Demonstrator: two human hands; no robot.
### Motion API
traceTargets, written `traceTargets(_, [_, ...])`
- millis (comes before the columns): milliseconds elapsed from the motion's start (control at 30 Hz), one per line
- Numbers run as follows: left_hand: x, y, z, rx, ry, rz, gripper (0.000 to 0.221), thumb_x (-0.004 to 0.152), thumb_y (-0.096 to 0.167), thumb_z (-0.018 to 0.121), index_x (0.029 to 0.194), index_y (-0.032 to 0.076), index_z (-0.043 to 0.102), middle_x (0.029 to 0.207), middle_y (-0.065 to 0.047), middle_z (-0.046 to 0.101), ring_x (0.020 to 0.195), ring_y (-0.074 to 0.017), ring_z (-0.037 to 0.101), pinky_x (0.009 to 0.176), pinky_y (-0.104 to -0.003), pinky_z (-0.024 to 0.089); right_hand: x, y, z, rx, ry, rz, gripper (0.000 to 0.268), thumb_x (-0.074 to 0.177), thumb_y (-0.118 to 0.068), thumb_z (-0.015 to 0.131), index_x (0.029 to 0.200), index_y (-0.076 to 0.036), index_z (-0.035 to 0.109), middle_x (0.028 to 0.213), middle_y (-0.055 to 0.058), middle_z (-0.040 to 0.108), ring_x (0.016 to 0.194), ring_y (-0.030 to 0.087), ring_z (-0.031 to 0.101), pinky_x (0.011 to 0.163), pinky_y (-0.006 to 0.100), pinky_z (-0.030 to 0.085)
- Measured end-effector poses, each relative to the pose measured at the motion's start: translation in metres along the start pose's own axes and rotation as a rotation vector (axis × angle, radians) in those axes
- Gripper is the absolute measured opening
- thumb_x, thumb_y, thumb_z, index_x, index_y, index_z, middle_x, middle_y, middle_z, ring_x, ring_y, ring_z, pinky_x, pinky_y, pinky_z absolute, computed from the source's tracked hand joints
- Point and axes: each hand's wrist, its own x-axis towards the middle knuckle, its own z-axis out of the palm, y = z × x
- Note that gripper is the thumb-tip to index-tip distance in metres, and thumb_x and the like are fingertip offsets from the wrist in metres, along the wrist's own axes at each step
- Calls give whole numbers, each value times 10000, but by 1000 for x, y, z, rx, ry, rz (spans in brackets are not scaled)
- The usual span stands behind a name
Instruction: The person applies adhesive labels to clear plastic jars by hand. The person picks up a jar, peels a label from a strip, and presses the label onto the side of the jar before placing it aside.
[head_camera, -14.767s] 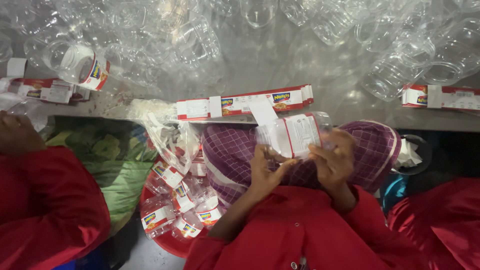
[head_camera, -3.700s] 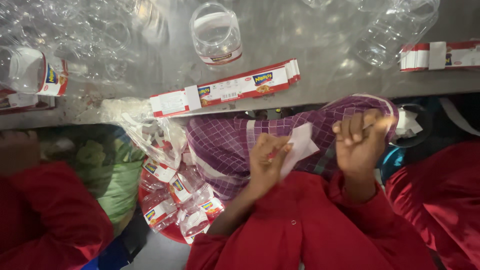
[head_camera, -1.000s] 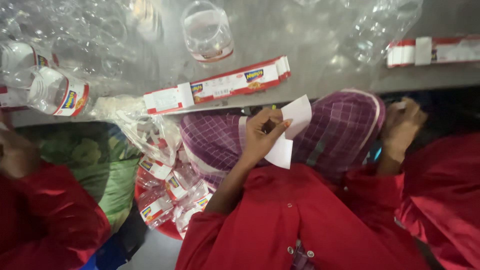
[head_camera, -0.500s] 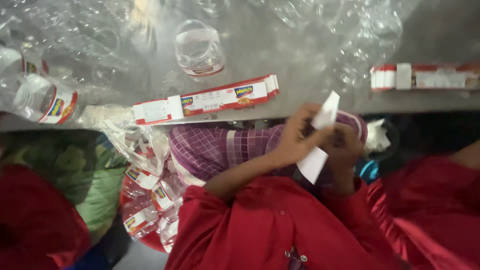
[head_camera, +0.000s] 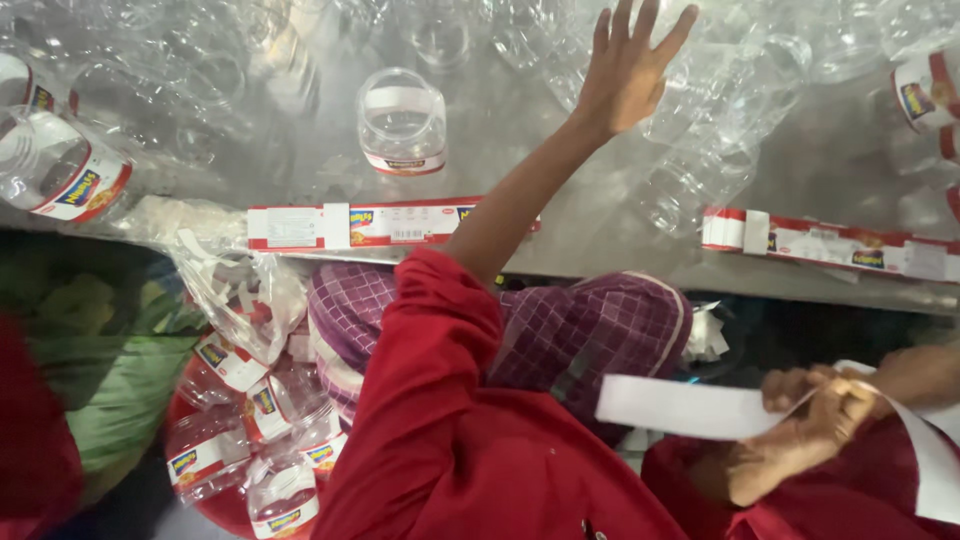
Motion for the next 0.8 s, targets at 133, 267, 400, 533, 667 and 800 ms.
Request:
traceTargets(133, [-49,1,-65,-320,145,35,888,856,322,830,1589,285,331,1627,-210,240,1453,-447,323,1203,-585,324,3,3,-22,-472,190,-255,127,1146,-76,686,1115,3,592,819,88,581,577,102,442,563,242,373])
traceTargets(267, [-161,-5,-173,-305,54,-84,831,905,453,826,1594,263,402,1608,-238,322,1477,-421,374,1210,-564,356,-10,2,-25,-1098,84,-532,166,1202,-26,647,1143,110,573,932,195,660,824,195,644,699,308,544])
traceTargets(400, [-238,-5,-239,-99,-11,-252,740,912,416,803,1544,183,494,1527,-288,408,1417,-442,438,1153,-563,412,-9,-15,-3,-1551,-84,-737,137,1127,-42,594,1118,95,584,977,220,734,856,192,744,693,264,585])
traceTargets(533, [-272,-25,-239,-177,-235,-423,655,901,560,799,1403,184,610,1322,-201,532,1245,-378,520,1000,-517,446,-12,-15,20,-1382,-166,-657,140,1153,-49,636,1123,85,609,935,201,731,772,188,719,616,235,537])
traceTargets(667, [-244,-63,-203,-20,-30,-290,744,825,542,829,1343,83,556,1366,-268,496,1259,-430,498,1045,-536,424,-34,1,48,-994,-215,-290,127,1141,-47,696,1191,55,638,936,147,739,754,117,717,595,212,540])
traceTargets(800, [-223,-92,-198,-510,-23,-403,1012,765,544,887,1448,-41,424,1291,-253,522,1171,-346,550,959,-439,471,-56,15,60,-919,-113,-119,149,1072,29,756,1166,38,641,1040,91,714,907,67,678,801,196,522])
